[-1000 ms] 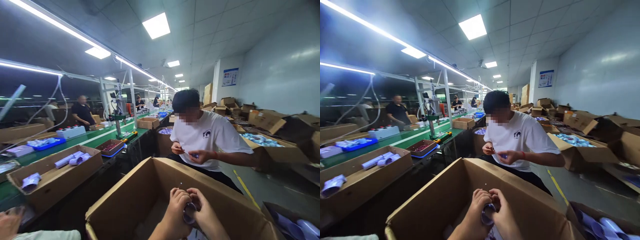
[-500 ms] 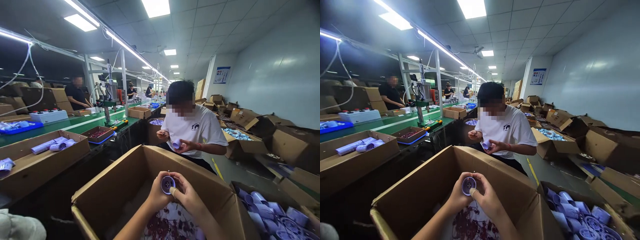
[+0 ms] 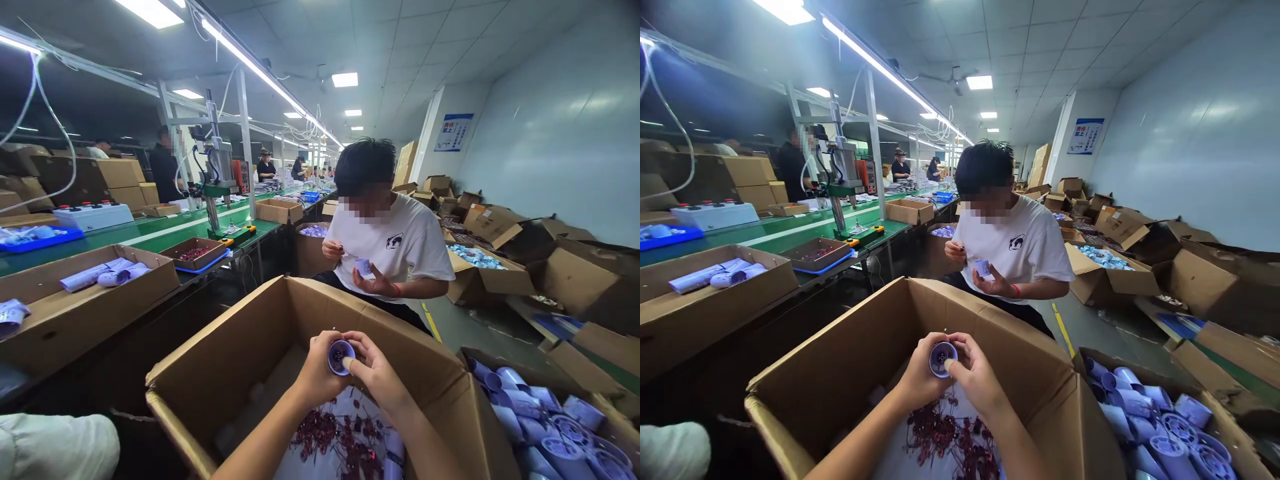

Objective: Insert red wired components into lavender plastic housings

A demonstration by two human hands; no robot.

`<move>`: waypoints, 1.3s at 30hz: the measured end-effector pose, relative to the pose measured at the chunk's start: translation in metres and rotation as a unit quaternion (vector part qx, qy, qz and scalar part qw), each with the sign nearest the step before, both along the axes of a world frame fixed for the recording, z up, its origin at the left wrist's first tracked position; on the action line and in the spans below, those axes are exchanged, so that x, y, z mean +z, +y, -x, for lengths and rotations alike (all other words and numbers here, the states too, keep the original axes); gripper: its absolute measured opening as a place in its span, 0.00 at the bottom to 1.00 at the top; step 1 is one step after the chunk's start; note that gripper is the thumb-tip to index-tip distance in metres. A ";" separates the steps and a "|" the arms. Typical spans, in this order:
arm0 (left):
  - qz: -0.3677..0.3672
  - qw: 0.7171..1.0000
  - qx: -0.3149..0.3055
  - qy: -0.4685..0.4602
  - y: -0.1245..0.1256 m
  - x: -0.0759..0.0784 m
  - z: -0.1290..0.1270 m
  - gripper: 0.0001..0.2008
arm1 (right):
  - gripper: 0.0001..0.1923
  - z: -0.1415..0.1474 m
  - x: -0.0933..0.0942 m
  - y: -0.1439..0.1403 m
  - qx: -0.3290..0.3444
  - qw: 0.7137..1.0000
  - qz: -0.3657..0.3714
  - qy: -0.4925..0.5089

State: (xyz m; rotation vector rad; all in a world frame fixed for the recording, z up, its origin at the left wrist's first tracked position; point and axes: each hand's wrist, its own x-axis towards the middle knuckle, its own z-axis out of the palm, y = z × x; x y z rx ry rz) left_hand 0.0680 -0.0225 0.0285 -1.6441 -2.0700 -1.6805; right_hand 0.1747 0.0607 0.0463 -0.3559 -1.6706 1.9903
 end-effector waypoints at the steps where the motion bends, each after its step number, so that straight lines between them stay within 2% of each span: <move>1: 0.012 1.000 0.011 0.024 0.000 0.002 -0.001 0.22 | 0.20 0.000 0.000 0.001 0.003 1.000 0.013 -0.003; 7: 0.059 0.994 -0.002 0.094 -0.001 0.013 -0.007 0.19 | 0.19 0.001 -0.001 0.003 -0.006 1.000 0.030 0.001; 13: 0.062 0.986 -0.010 0.154 0.000 0.012 -0.006 0.25 | 0.21 0.002 0.001 0.000 -0.011 0.999 0.045 0.004; 16: 0.051 0.987 -0.012 0.153 0.000 0.012 -0.006 0.23 | 0.21 0.002 0.001 0.000 -0.009 0.998 0.057 0.011; 19: 0.023 0.996 -0.006 0.085 0.000 0.014 -0.007 0.19 | 0.20 0.000 0.001 0.002 0.016 0.997 0.076 0.027; 22: -0.006 0.997 -0.052 -0.062 0.000 0.017 -0.007 0.20 | 0.19 -0.005 0.004 0.002 0.030 0.997 0.051 0.041; 25: -0.032 0.969 -0.133 -0.205 -0.002 0.020 -0.005 0.25 | 0.19 -0.012 0.010 -0.002 0.043 0.998 -0.014 0.043; 27: -0.060 0.950 -0.160 -0.261 -0.003 0.021 -0.005 0.27 | 0.20 -0.016 0.013 -0.004 0.055 0.997 -0.046 0.036; 31: -0.108 0.931 -0.192 -0.291 -0.004 0.022 -0.005 0.27 | 0.20 -0.021 0.015 -0.008 0.065 0.995 -0.074 0.022; 39: -0.111 0.937 -0.191 -0.269 -0.006 0.021 -0.008 0.28 | 0.21 -0.027 0.014 -0.008 0.046 0.995 -0.089 0.004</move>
